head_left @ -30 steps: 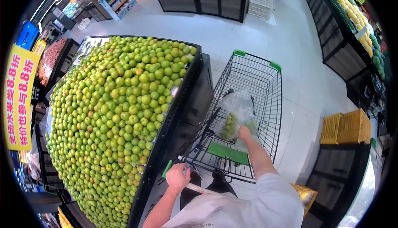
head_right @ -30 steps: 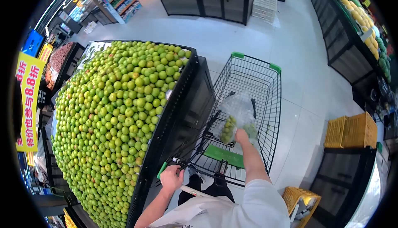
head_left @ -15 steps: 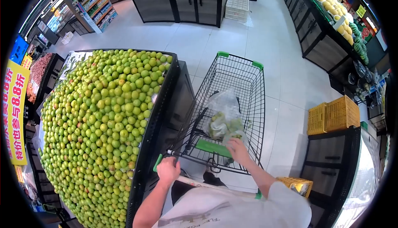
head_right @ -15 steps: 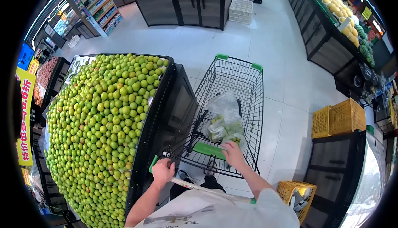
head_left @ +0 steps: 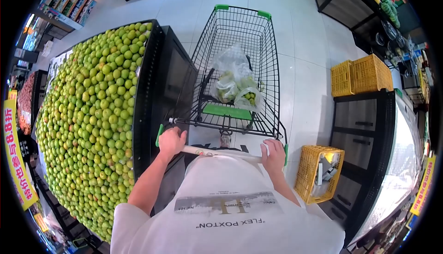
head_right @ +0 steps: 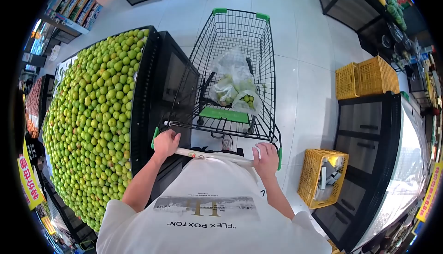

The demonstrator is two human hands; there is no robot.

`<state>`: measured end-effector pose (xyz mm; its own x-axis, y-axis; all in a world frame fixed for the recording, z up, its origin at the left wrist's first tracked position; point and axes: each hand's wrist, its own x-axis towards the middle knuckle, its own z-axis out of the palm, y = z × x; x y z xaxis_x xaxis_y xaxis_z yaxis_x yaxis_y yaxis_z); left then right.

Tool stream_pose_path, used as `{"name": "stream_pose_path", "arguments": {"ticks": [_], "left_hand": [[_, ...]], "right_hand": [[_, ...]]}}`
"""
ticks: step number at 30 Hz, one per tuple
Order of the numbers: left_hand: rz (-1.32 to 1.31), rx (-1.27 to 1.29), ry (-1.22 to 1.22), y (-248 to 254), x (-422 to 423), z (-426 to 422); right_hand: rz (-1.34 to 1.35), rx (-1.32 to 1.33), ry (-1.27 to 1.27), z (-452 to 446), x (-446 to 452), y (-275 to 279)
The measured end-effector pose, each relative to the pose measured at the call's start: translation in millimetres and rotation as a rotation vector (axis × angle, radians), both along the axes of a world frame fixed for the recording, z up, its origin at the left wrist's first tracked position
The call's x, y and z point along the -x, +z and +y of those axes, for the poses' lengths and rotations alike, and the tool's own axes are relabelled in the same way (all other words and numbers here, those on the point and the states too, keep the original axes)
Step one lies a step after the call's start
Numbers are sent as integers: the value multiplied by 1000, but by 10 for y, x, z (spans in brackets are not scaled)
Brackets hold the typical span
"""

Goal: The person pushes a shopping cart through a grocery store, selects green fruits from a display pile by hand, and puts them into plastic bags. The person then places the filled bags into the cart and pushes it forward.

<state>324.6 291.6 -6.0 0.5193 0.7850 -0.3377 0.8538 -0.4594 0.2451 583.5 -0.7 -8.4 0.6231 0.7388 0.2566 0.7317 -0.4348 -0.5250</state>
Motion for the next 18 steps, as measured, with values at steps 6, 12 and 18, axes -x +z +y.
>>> {"name": "stream_pose_path", "arguments": {"ticks": [6,12,18], "left_hand": [[3,49,4,58,-102,60],[-22,62,79,49,-268,173],[-55,55,138,10,-504,381]], "right_hand": [[-43,-64,29,124,-164,-22],[-56,-65,24,393,-456,-86],[-102,-70,46,758,-841,-123]]}}
